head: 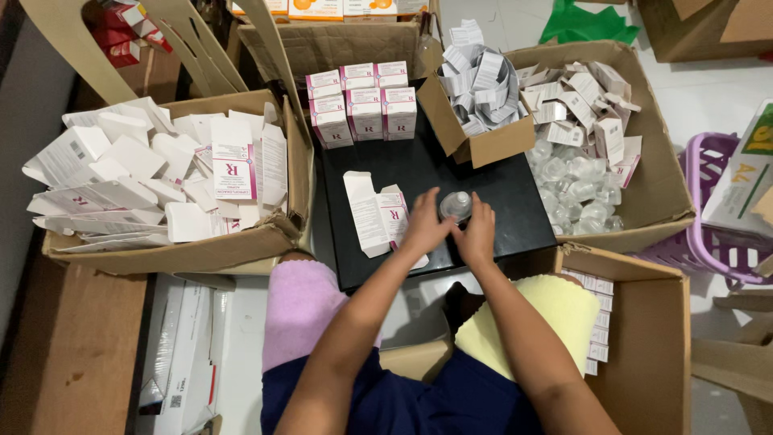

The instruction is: The person sits on the floor and repeatedly picks small clear bottles from a box, places them into white rectangular boxes, closes the boxes, and stacks them on a black table. The person also handles empty boxes and plastic-wrapped bottles during the process.

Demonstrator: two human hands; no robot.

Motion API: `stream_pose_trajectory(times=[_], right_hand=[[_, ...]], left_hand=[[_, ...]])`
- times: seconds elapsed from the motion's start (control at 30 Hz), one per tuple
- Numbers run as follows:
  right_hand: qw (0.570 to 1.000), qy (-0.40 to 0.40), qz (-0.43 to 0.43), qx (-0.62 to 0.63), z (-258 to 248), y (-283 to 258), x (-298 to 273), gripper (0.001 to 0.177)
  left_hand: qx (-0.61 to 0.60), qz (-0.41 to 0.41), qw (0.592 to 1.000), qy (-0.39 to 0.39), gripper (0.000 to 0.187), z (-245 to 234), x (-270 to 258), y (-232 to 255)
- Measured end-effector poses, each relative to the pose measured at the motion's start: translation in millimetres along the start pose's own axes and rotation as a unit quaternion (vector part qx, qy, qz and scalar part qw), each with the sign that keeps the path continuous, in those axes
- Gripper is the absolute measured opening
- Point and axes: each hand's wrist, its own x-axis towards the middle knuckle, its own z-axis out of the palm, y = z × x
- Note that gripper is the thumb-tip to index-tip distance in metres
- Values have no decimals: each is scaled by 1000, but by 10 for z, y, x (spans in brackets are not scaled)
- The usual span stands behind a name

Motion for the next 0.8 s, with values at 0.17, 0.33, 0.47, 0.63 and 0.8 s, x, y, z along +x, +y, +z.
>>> stream_pose_trajectory(times=[0.17,0.33,0.47,0.63,0.8], right_hand=[[1000,-12,13,9,-77,-82,32,85],[1000,-17,12,6,-35,-124,119,89],[1000,-15,3,11,-29,-115,102,93],[999,-25,-3,29,-50,-75,95,98],[1000,-20,-10,2,-7,-79,107,103]], left_hand=[[177,-62,976,110,65,-827,-83,-176],[232,-195,951,55,91,-1167,-149,-86],[199,-257,945,-39,102,-1173,-128,-168],[218,-285,929,-90,117,-1192,25,-271],[273,-303,908,-95,137,-1025,65,-36]])
